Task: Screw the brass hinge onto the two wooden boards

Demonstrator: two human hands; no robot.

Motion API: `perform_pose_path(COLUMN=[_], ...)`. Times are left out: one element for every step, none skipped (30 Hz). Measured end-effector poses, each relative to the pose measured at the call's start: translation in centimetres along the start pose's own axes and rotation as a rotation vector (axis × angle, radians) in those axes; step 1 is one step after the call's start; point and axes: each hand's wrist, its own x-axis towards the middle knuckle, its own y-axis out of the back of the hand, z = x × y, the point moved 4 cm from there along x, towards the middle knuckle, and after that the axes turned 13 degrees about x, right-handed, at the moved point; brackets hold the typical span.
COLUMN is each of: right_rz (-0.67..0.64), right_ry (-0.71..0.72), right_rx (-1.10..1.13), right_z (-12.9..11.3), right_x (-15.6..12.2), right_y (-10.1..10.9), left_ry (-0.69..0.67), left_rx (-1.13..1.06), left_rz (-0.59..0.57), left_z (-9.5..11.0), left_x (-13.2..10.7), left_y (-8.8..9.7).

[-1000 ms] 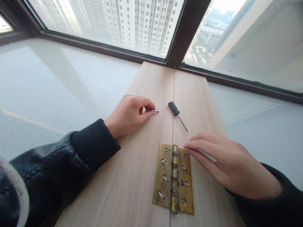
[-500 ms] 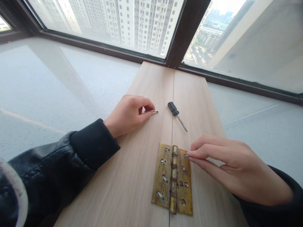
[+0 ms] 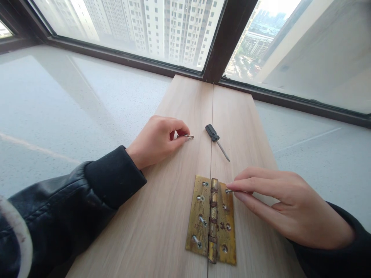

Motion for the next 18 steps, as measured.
perform_pose_path(right_rz=[0.013, 0.026, 0.035, 0.035, 0.025, 0.01, -0.011, -0.033, -0.054, -0.068, -0.077, -0.081, -0.083, -0.089, -0.099, -0.109, -0.114, -0.111], right_ry=[-0.004, -0.01, -0.014, -0.021, -0.021, -0.02, -0.017, -0.013, -0.01, -0.007, -0.004, -0.006, -0.007, -0.008, -0.01, -0.013, -0.014, -0.012], right_rx=[-0.005, -0.007, -0.005, 0.003, 0.018, 0.037, 0.058, 0.082, 0.102, 0.116, 0.123, 0.124, 0.123, 0.121, 0.123, 0.126, 0.132, 0.136], right_z=[0.1, 0.2, 0.4, 0.5, 0.5, 0.5, 0.4, 0.3, 0.2, 0.0, -0.1, -0.3, -0.4, -0.5, -0.6, -0.6, -0.6, -0.6], right_x=[0.0, -0.1, -0.1, -0.1, 0.0, 0.0, 0.1, 0.1, 0.1, 0.2, 0.2, 0.2, 0.2, 0.2, 0.1, 0.1, 0.1, 0.1], right_y=[0.1, 0.1, 0.2, 0.2, 0.1, 0.0, -0.1, -0.2, -0.3, -0.4, -0.4, -0.5, -0.5, -0.6, -0.6, -0.7, -0.8, -0.8], left_ry=[0.0, 0.0, 0.001, 0.0, 0.0, -0.002, -0.004, -0.006, -0.005, -0.004, -0.004, -0.003, -0.004, -0.005, -0.005, -0.006, -0.007, -0.007], left_rx=[-0.001, -0.001, -0.001, -0.001, -0.001, -0.003, -0.006, -0.01, -0.012, -0.014, -0.015, -0.015, -0.014, -0.013, -0.011, -0.009, -0.007, -0.005], left_rz=[-0.001, -0.003, -0.005, -0.005, -0.004, -0.003, -0.001, 0.001, 0.002, 0.004, 0.005, 0.006, 0.007, 0.008, 0.008, 0.007, 0.005, 0.003], left_z=[0.0, 0.0, 0.0, 0.0, 0.0, 0.0, 0.0, 0.0, 0.0, 0.0, -0.1, -0.1, -0.1, -0.1, 0.0, 0.0, 0.0, 0.0], left_x=[0.0, 0.0, 0.0, 0.0, 0.0, 0.0, 0.0, 0.0, 0.0, 0.0, 0.0, 0.0, 0.0, 0.0, 0.0, 0.0, 0.0, 0.0], left_y=[0.0, 0.0, 0.0, 0.0, 0.0, 0.0, 0.0, 0.0, 0.0, 0.0, 0.0, 0.0, 0.0, 0.0, 0.0, 0.0, -0.1, -0.1])
